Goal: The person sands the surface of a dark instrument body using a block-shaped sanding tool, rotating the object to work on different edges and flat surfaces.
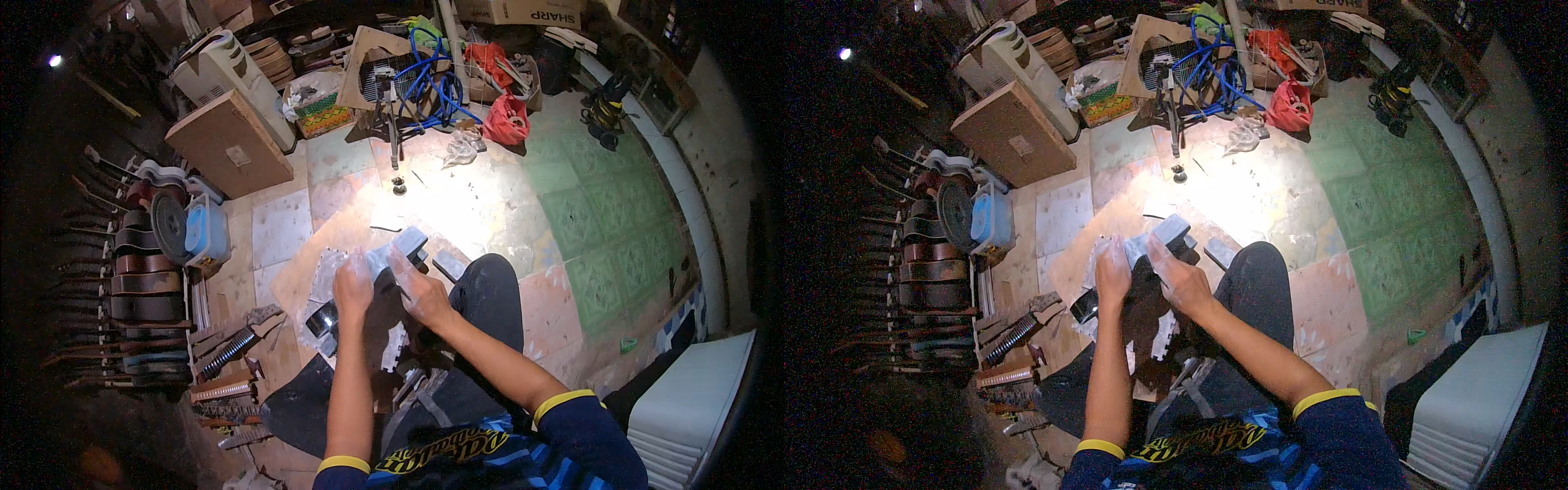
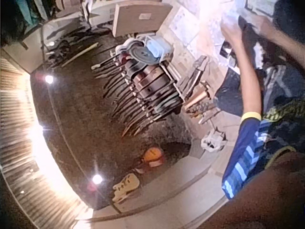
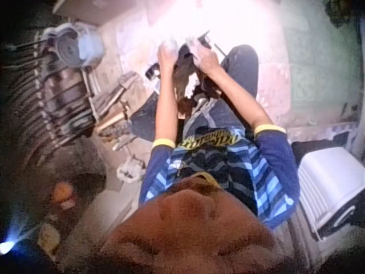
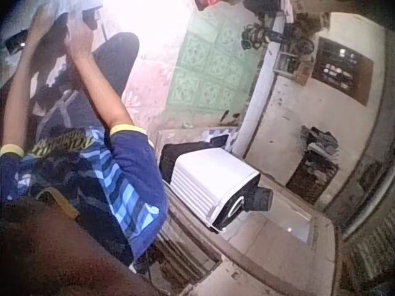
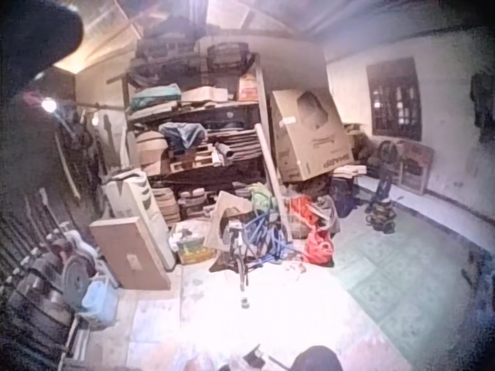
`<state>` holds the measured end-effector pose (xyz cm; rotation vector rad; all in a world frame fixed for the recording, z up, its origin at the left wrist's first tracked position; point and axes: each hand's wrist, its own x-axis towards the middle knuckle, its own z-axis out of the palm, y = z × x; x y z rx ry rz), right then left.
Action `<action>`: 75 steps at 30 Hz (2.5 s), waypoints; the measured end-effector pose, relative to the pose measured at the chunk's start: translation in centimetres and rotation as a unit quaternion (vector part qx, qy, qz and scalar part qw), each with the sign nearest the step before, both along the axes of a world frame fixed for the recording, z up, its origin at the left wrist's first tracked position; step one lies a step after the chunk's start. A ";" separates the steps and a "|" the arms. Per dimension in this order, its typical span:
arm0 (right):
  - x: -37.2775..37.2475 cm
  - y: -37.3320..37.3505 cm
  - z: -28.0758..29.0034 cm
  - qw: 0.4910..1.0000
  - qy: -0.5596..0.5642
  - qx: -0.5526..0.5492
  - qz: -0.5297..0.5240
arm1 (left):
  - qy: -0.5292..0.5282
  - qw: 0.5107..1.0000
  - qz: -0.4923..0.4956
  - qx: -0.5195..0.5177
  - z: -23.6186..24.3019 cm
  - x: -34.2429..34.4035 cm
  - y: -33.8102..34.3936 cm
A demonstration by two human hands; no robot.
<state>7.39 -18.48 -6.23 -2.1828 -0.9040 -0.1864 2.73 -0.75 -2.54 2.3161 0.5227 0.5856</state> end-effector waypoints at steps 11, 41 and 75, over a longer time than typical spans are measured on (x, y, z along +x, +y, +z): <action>4.2 -3.0 3.7 0.980 0.087 -0.177 -0.025 | 0.027 0.999 0.040 0.010 0.1 -0.8 -2.0; 2.2 -4.5 4.6 0.999 0.007 0.044 -0.006 | 0.043 0.998 0.051 -0.010 2.8 -1.9 -3.7; 4.6 -1.8 3.9 0.992 0.040 -0.119 0.002 | -0.046 0.992 -0.020 0.112 2.2 -0.8 -7.5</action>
